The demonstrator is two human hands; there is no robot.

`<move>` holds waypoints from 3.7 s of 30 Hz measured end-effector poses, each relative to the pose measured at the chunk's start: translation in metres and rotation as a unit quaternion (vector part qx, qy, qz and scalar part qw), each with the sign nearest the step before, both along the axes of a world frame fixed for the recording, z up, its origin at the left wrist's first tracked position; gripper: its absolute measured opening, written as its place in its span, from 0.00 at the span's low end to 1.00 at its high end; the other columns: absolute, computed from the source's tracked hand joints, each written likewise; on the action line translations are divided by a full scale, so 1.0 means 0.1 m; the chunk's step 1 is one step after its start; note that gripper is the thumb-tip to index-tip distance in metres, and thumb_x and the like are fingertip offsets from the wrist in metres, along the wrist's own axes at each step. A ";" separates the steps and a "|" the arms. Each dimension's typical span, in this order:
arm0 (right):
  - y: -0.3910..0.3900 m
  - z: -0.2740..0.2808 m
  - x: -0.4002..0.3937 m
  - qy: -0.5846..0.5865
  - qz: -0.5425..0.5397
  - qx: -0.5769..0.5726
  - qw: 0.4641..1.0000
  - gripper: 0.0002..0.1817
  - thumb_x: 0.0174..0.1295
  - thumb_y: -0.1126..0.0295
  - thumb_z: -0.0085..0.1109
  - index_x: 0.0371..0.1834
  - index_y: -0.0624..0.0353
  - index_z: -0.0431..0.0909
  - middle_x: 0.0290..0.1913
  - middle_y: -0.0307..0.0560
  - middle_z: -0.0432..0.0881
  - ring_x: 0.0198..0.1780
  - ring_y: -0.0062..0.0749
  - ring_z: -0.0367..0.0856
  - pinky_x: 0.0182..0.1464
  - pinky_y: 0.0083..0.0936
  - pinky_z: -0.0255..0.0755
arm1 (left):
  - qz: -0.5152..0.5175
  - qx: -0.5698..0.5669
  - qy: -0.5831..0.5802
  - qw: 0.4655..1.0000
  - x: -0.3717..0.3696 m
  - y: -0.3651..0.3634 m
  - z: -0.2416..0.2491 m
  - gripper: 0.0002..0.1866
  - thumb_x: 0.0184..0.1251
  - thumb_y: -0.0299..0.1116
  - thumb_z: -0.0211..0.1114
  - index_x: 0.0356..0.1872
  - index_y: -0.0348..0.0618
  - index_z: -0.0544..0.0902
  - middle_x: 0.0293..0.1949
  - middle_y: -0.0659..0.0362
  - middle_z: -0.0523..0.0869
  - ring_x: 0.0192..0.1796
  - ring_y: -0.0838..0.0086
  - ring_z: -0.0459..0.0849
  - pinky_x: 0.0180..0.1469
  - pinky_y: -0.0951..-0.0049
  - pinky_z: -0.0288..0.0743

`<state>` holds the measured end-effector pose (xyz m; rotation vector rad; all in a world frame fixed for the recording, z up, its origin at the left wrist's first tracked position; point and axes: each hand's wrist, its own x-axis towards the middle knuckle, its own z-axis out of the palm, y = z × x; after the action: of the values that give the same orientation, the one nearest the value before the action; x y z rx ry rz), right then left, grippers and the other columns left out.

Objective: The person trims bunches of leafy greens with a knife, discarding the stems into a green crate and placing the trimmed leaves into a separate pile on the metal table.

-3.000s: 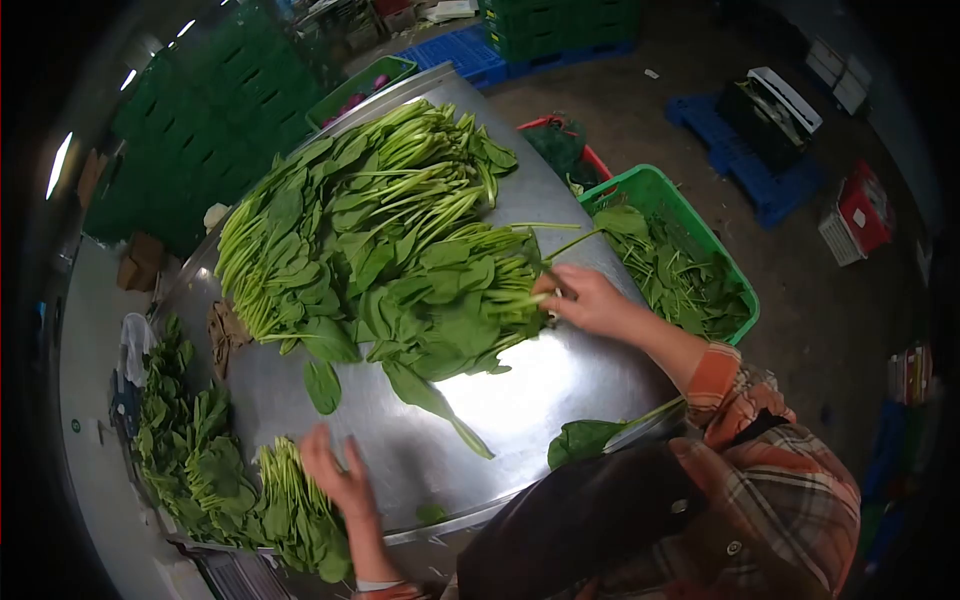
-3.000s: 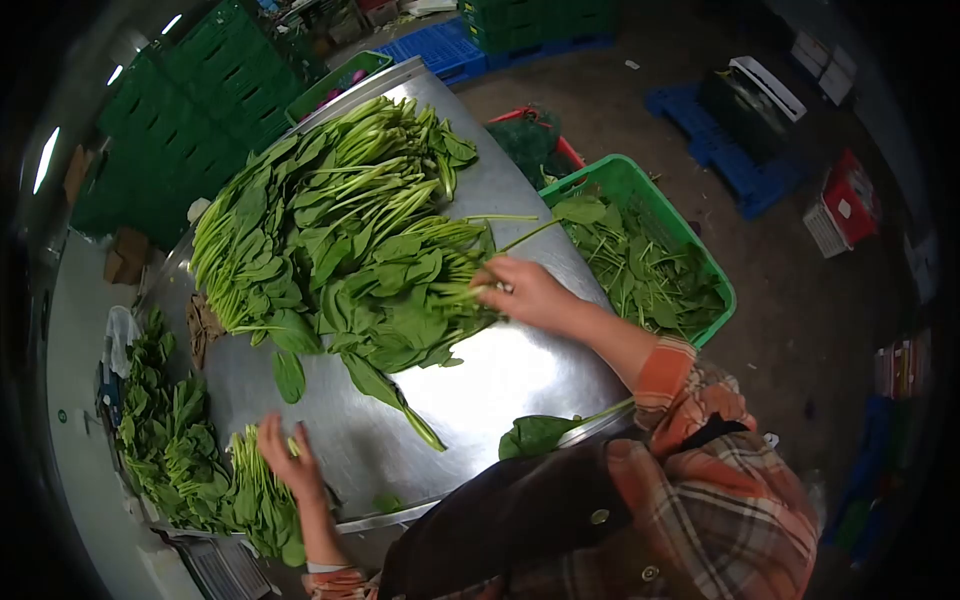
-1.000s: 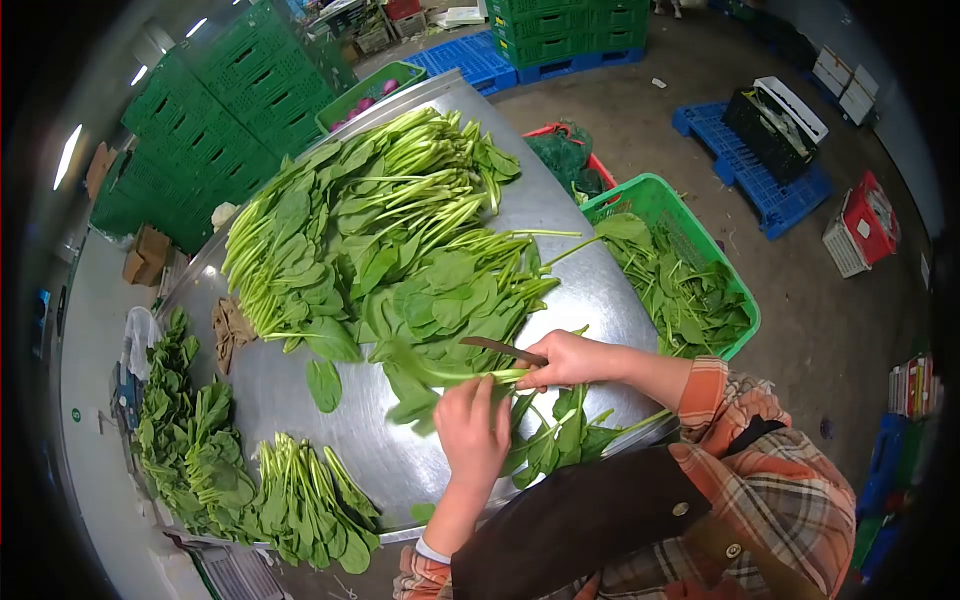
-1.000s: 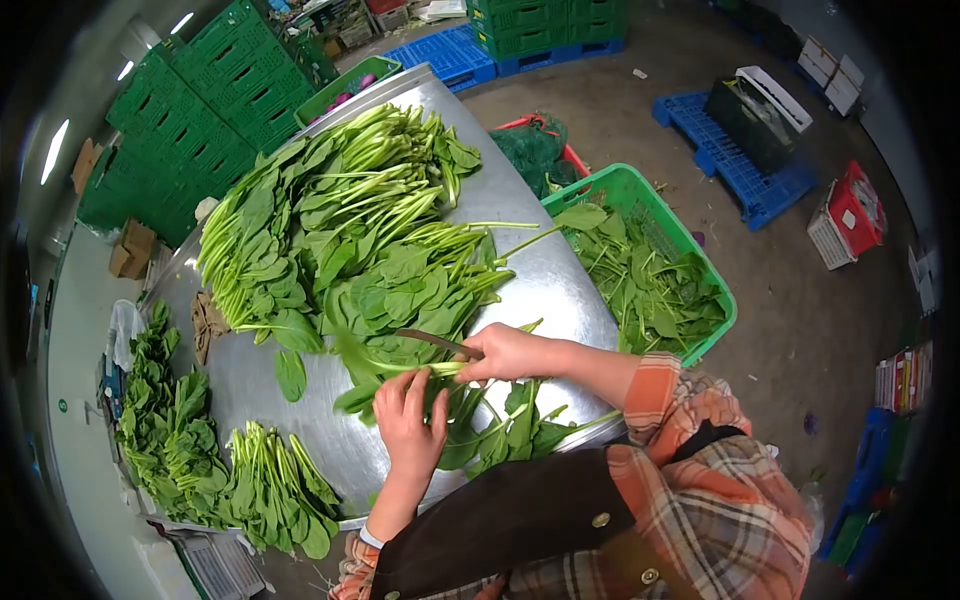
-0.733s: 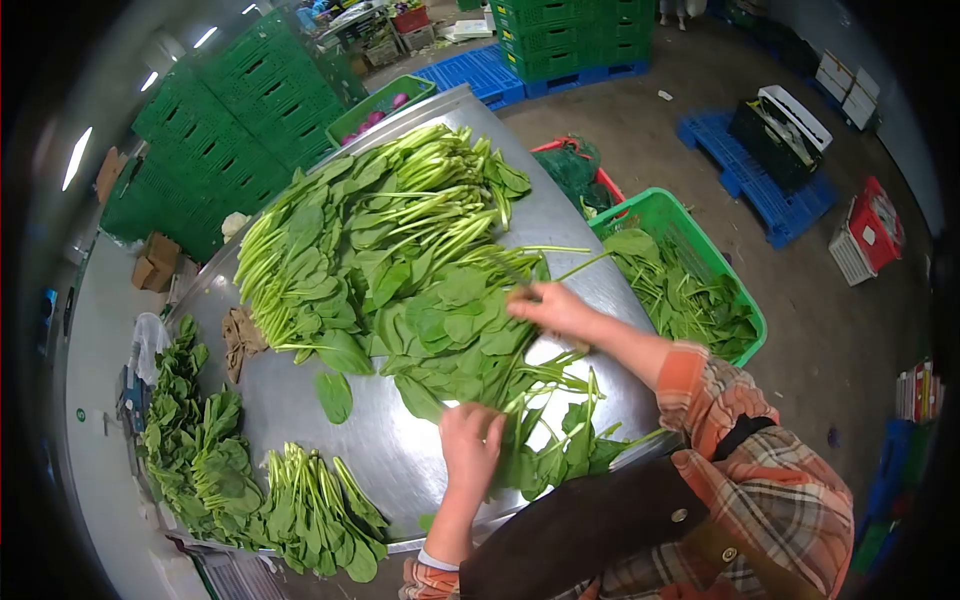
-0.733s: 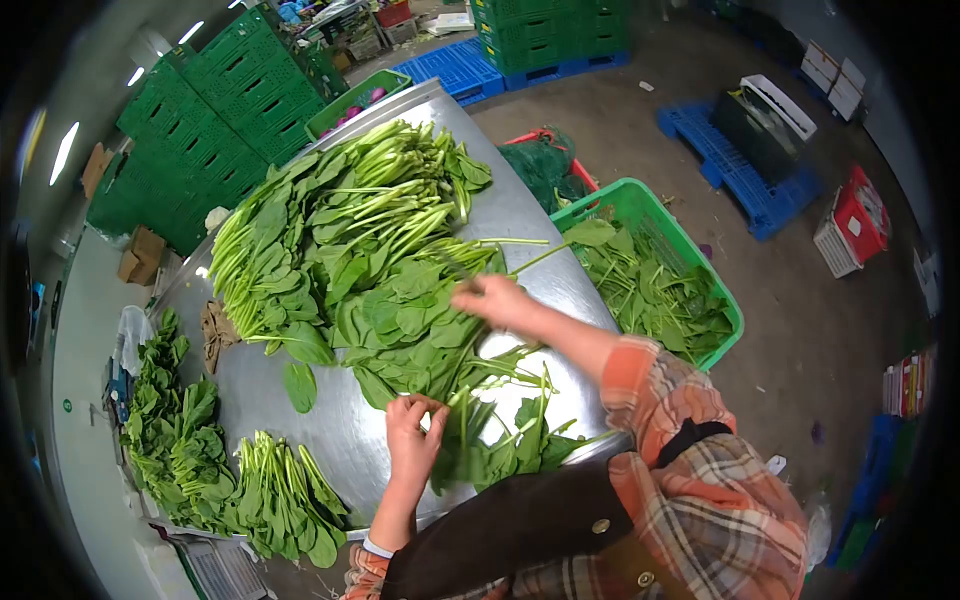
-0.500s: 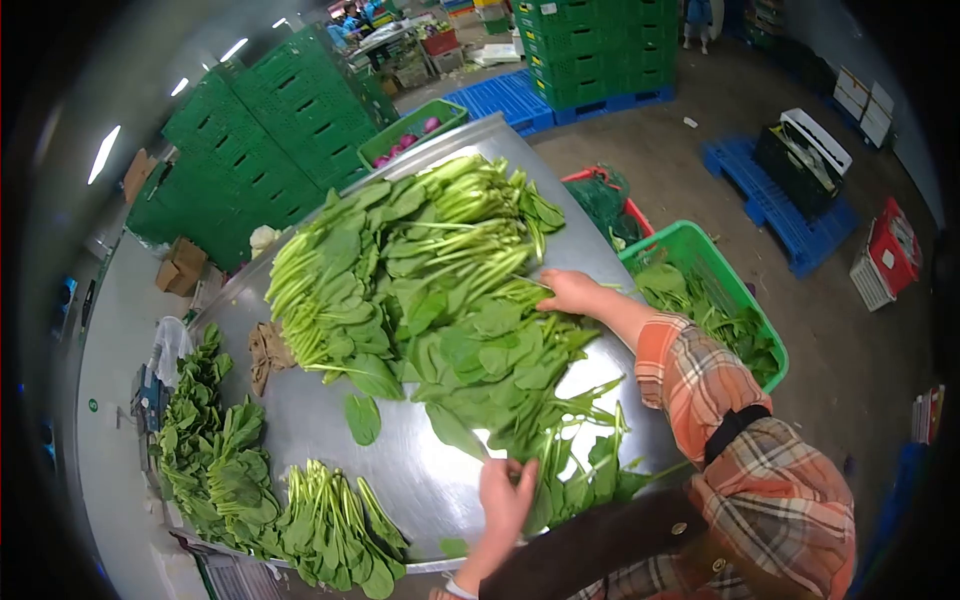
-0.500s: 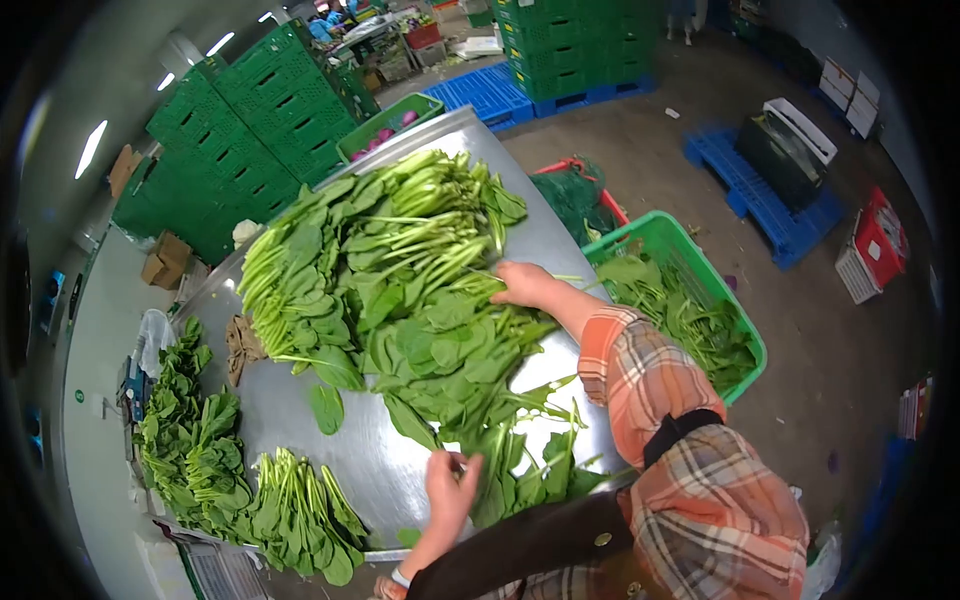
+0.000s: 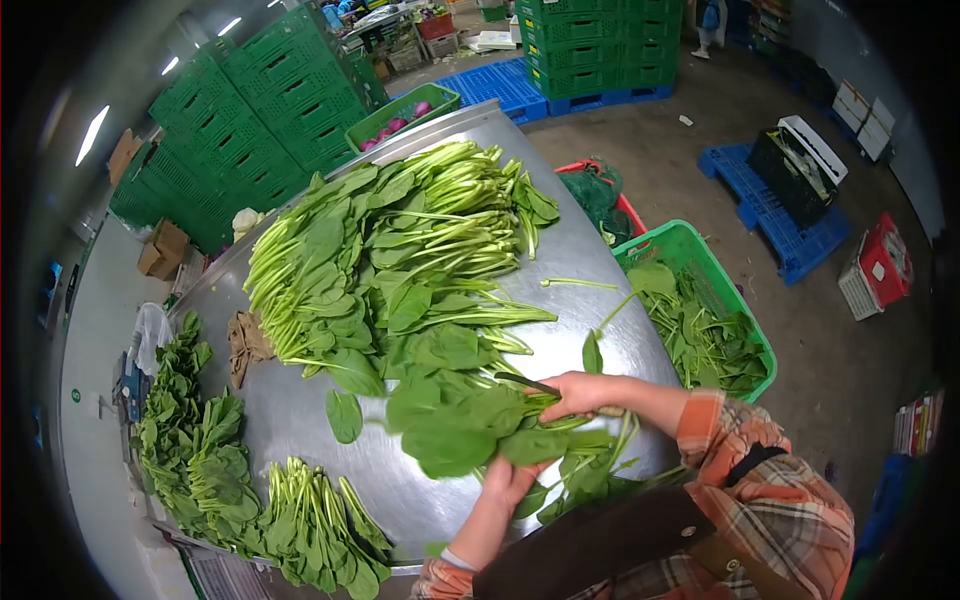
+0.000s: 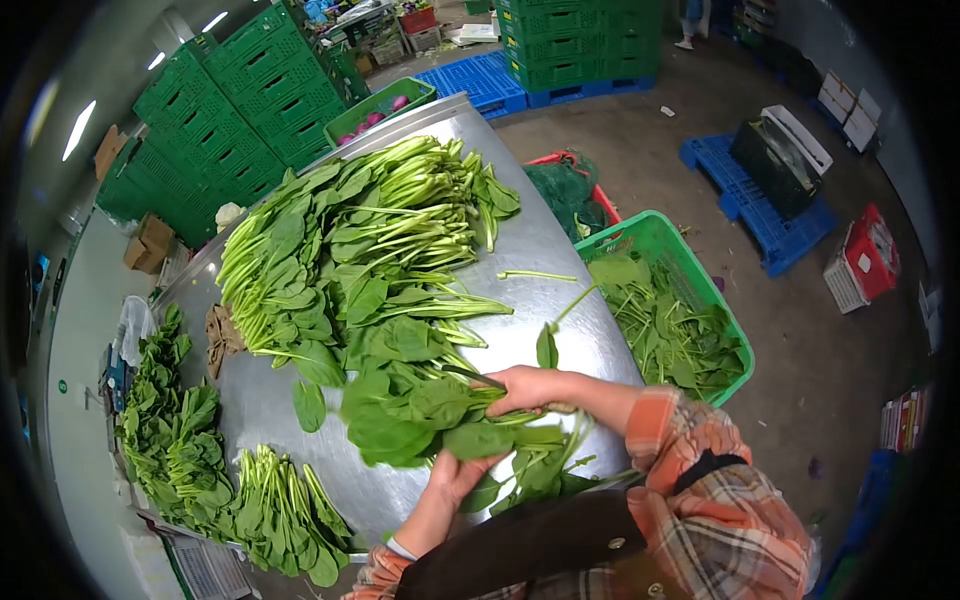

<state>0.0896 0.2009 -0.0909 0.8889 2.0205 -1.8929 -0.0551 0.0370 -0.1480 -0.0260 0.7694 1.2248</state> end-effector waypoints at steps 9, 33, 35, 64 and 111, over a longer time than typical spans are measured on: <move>-0.44 1.11 -0.01 0.180 -0.054 0.556 0.810 0.22 0.52 0.70 0.62 0.54 0.52 0.75 0.63 0.55 0.68 0.31 0.45 0.83 0.29 0.33 0.78 | 0.005 0.115 0.352 0.929 0.01 0.57 -0.02 0.21 0.75 0.39 0.40 0.63 0.42 0.63 0.61 0.51 0.70 0.63 0.65 0.69 0.66 0.64 0.64; 0.53 -0.47 -0.34 0.099 -0.188 0.460 0.862 0.13 0.54 0.65 0.63 0.42 0.56 0.79 0.43 0.53 0.75 0.43 0.49 0.79 0.46 0.40 0.72 | -0.118 0.083 0.389 0.910 -0.06 -0.54 0.59 0.13 0.72 0.34 0.53 0.39 0.33 0.80 0.32 0.55 0.84 0.34 0.71 0.82 0.41 0.74 0.75; 0.37 -0.24 -0.22 0.206 -0.168 0.434 0.861 0.13 0.54 0.66 0.63 0.42 0.57 0.79 0.42 0.52 0.77 0.43 0.47 0.79 0.46 0.37 0.72 | -0.040 0.117 0.579 0.806 -0.06 -0.54 0.70 0.09 0.69 0.30 0.56 0.40 0.34 0.80 0.34 0.55 0.84 0.38 0.69 0.82 0.43 0.72 0.75; -0.31 -0.38 -0.10 0.079 -0.147 0.512 0.843 0.08 0.58 0.68 0.54 0.34 0.62 0.76 0.38 0.57 0.75 0.34 0.52 0.80 0.38 0.44 0.74 | 0.140 0.053 0.637 0.756 -0.02 -0.72 1.04 0.05 0.61 0.27 0.66 0.35 0.40 0.80 0.22 0.72 0.68 0.25 0.89 0.62 0.27 0.86 0.55; 0.18 -0.48 0.18 0.017 -0.186 0.528 0.829 0.11 0.56 0.67 0.58 0.40 0.59 0.76 0.44 0.50 0.74 0.41 0.49 0.79 0.44 0.41 0.74 | 0.120 0.158 0.440 0.876 -0.24 -0.65 1.13 0.14 0.74 0.37 0.51 0.53 0.40 0.69 0.31 0.54 0.78 0.31 0.72 0.78 0.35 0.71 0.77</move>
<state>0.1077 0.2193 -0.1393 1.5516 3.0958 -0.7156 -0.0792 -0.0285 -0.0348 0.7775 1.3639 1.5953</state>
